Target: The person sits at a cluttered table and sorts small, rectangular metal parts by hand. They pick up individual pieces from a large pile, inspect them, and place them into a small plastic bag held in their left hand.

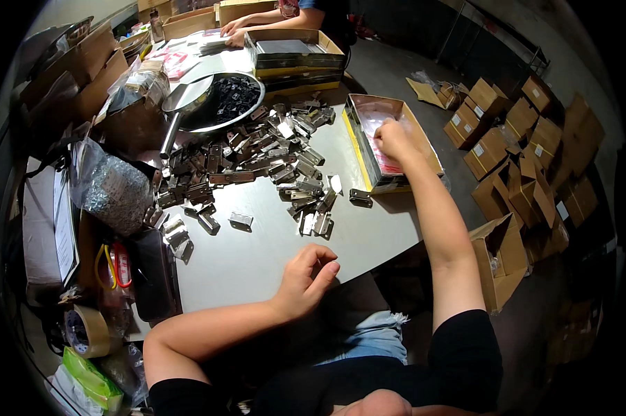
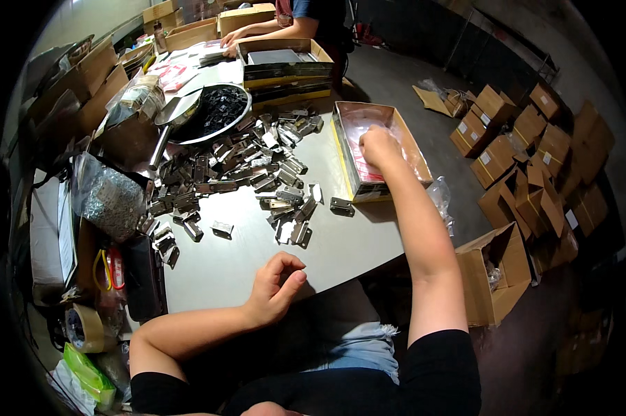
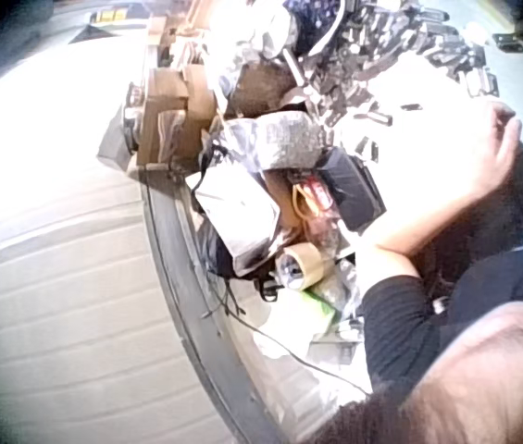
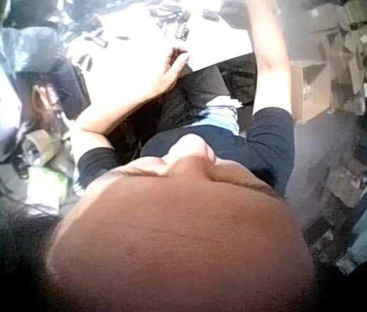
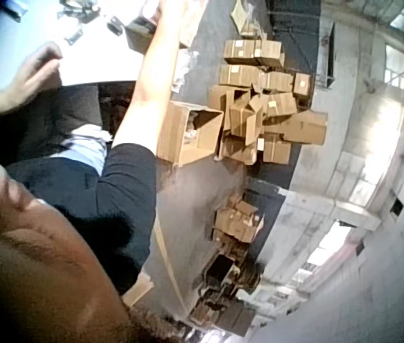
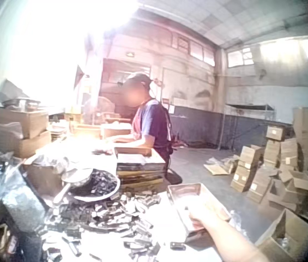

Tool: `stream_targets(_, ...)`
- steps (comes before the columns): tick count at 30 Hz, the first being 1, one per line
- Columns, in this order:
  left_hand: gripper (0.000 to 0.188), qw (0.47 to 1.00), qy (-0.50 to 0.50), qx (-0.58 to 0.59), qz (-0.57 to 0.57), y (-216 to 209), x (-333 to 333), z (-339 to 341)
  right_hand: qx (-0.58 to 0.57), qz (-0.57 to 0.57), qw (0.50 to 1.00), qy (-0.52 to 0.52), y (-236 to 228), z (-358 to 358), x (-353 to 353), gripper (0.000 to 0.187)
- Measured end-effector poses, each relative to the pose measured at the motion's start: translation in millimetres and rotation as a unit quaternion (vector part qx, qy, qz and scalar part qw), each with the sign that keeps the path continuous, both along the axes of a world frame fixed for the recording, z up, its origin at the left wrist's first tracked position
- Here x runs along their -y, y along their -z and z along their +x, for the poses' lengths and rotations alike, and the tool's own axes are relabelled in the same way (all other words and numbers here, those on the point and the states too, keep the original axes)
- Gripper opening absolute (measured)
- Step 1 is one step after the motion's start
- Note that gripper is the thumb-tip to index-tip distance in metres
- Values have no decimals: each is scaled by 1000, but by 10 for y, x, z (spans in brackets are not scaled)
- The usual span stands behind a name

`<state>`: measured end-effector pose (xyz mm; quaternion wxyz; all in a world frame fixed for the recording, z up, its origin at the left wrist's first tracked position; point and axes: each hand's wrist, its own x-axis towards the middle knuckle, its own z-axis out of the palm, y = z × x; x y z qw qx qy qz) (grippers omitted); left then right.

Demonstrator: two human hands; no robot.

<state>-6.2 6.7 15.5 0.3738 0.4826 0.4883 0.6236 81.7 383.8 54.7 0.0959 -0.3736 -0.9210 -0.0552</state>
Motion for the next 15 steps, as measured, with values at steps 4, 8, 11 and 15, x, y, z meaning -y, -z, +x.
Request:
stream_targets(4, 15, 1000, 0, 1, -3, -25, 18, 5, -103, 55, 993, 4, -212, 216, 285, 18)
stream_targets(8, 21, 998, 37, 42, -16, 86, 27, -14, -277, 37, 954, -109, -470, 539, 792, 11)
stream_targets(11, 43, 984, 85, 157, 4, 37, -17, -3, -315, -52, 914, -250, -620, 795, 1557, 13)
stream_targets(15, 76, 957, 155, 245, -34, 23, -18, -37, -177, -196, 858, -441, -625, 919, 2448, 19)
